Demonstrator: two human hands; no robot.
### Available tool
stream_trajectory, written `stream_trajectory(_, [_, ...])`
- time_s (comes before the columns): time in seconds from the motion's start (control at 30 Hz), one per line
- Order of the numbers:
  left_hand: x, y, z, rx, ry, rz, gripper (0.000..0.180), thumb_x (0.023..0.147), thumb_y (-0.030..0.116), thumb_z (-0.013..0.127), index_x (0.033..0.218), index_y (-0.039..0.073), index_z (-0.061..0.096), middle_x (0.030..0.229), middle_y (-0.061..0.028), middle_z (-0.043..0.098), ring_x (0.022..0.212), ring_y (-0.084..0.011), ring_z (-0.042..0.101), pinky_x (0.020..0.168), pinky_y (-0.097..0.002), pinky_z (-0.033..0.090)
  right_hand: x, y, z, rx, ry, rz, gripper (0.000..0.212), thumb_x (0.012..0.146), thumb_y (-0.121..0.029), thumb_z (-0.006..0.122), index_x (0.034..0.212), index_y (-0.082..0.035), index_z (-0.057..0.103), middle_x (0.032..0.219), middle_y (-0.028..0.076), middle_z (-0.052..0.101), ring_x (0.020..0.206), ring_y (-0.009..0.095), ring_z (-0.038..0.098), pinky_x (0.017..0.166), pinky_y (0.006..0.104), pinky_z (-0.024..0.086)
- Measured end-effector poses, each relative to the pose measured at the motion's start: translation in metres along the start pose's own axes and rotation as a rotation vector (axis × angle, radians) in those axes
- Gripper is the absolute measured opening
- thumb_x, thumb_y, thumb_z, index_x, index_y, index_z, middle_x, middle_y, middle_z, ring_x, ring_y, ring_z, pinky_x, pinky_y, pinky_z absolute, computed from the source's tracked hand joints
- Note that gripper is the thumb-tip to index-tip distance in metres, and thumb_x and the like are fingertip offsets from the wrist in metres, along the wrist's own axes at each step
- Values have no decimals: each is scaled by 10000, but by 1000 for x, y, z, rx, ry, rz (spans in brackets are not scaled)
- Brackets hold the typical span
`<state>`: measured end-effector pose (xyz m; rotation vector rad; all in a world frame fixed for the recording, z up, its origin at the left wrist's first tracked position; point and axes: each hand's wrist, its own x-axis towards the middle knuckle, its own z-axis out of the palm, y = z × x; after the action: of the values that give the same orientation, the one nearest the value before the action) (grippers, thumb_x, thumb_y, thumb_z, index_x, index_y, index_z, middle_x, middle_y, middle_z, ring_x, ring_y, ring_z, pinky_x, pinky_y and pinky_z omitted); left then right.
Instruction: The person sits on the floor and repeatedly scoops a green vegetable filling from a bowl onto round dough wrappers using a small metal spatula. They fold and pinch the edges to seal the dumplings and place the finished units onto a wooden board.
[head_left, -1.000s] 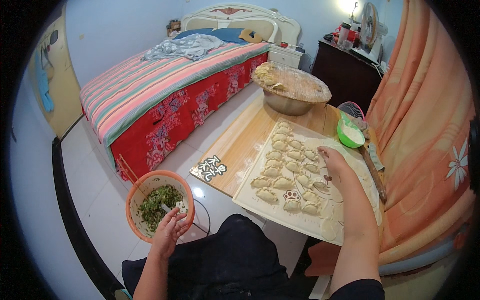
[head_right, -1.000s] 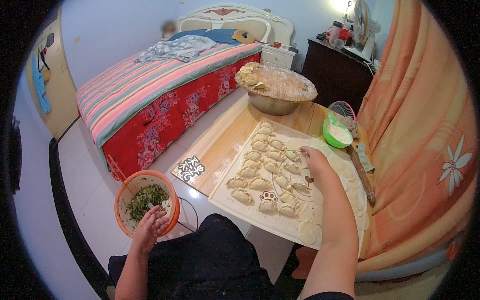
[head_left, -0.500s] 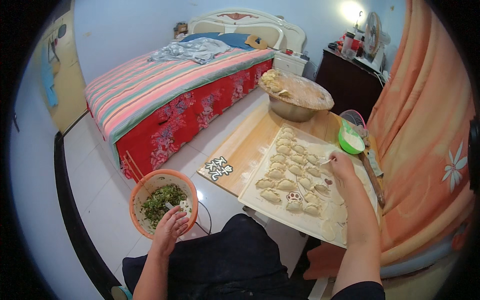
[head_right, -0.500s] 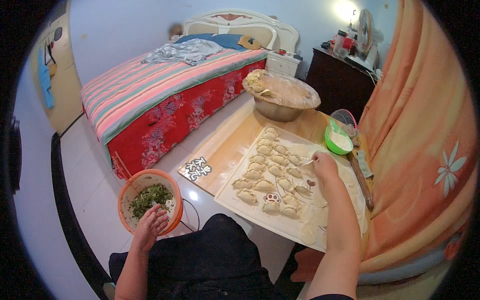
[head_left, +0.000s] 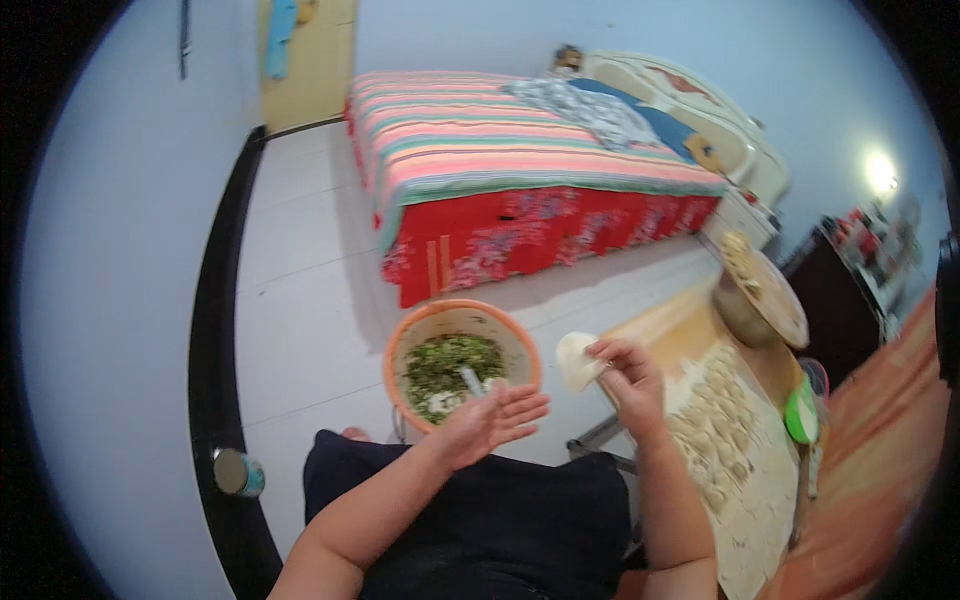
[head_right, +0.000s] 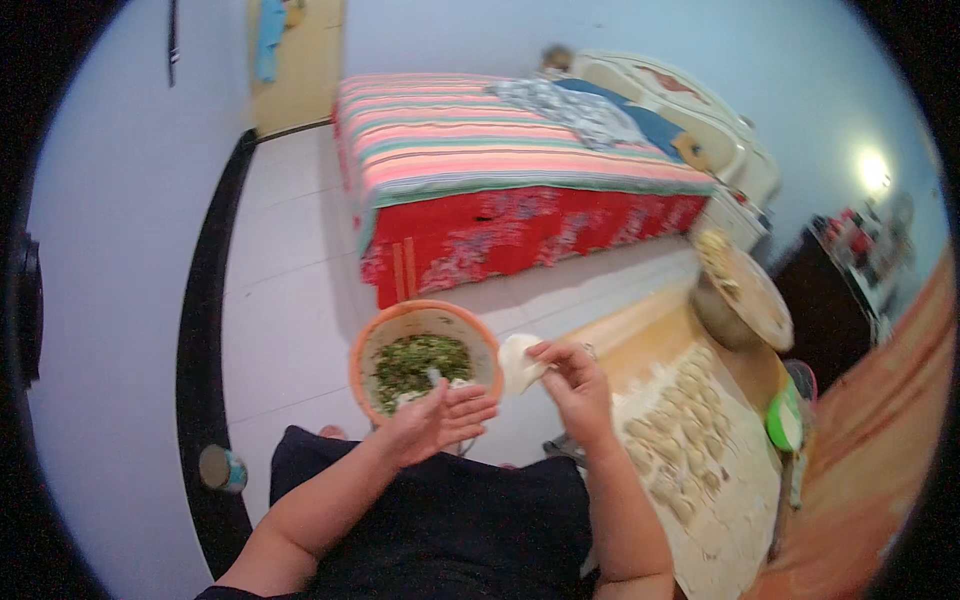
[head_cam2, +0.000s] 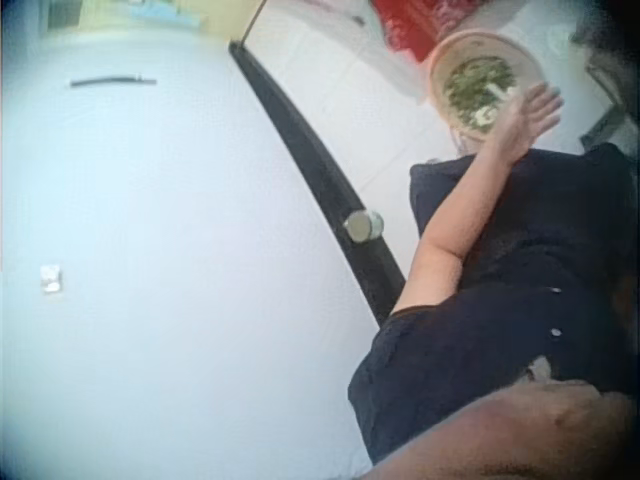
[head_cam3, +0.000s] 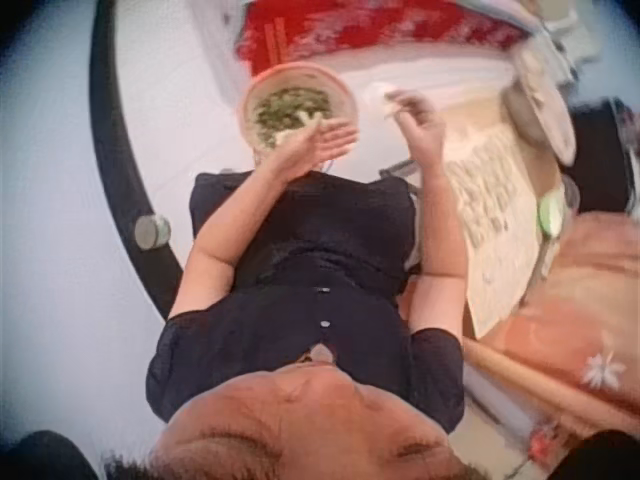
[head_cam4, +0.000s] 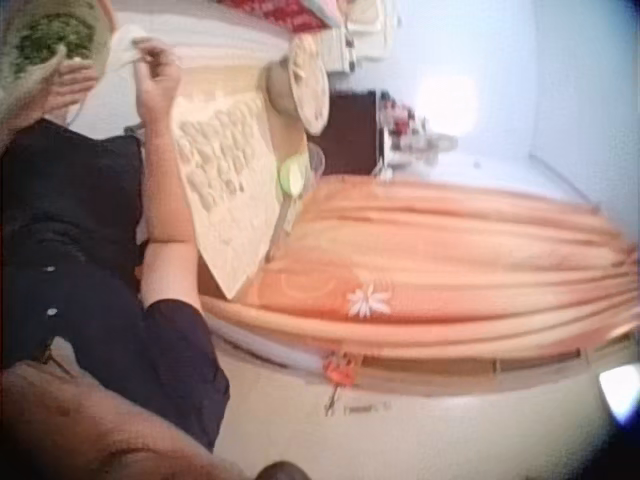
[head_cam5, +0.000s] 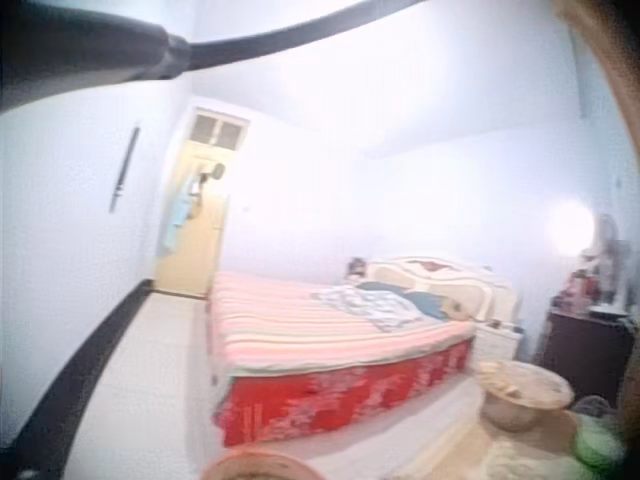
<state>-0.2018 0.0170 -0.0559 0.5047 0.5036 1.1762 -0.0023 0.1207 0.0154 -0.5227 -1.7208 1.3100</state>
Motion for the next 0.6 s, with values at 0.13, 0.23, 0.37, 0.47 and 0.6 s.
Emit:
stream_trajectory(0.13, [-5, 10, -28, -74, 123, 190, 499, 991, 356, 424, 1345, 8, 375, 1299, -95, 497, 1187, -191, 501, 1006, -357, 422, 7, 54, 84, 240, -194, 144, 231, 837, 64, 526, 1057, -3, 553, 1144, 112, 589, 1045, 187, 572, 943, 319, 443])
stream_trajectory(0.23, [-13, 28, -52, 209, 384, 227, 404, 979, 265, 486, 1308, 38, 436, 1189, -63, 573, 1052, -152, 577, 906, -308, 492, 14, 75, 104, 218, -193, 205, 312, 834, 86, 509, 1134, 15, 554, 1166, 119, 584, 1030, 192, 588, 936, 310, 450])
stream_trajectory(0.37, [-16, 44, -71, 473, 511, 230, 413, 970, 200, 504, 1340, 43, 413, 1045, -62, 640, 936, -133, 627, 708, -235, 510, 22, 97, 114, -135, -198, 80, 302, 831, 87, 533, 1112, -1, 599, 1139, 120, 594, 1004, 194, 604, 875, 293, 489])
stream_trajectory(0.47, [-16, 45, -74, 538, 500, 210, 448, 980, 251, 480, 1366, 43, 386, 1038, -76, 639, 903, -116, 619, 649, -221, 474, 23, 107, 120, -345, -129, 56, 217, 827, 33, 605, 1033, -17, 653, 1007, 104, 632, 897, 196, 633, 769, 290, 524])
stream_trajectory(0.6, [-17, 60, -91, 568, 377, 88, 416, 992, 302, 437, 1310, 35, 466, 997, -49, 625, 847, -105, 585, 714, -224, 461, 27, 120, 123, -13, 30, 452, 165, 880, -88, 629, 1005, 18, 647, 850, 53, 657, 736, 132, 636, 678, 239, 520])
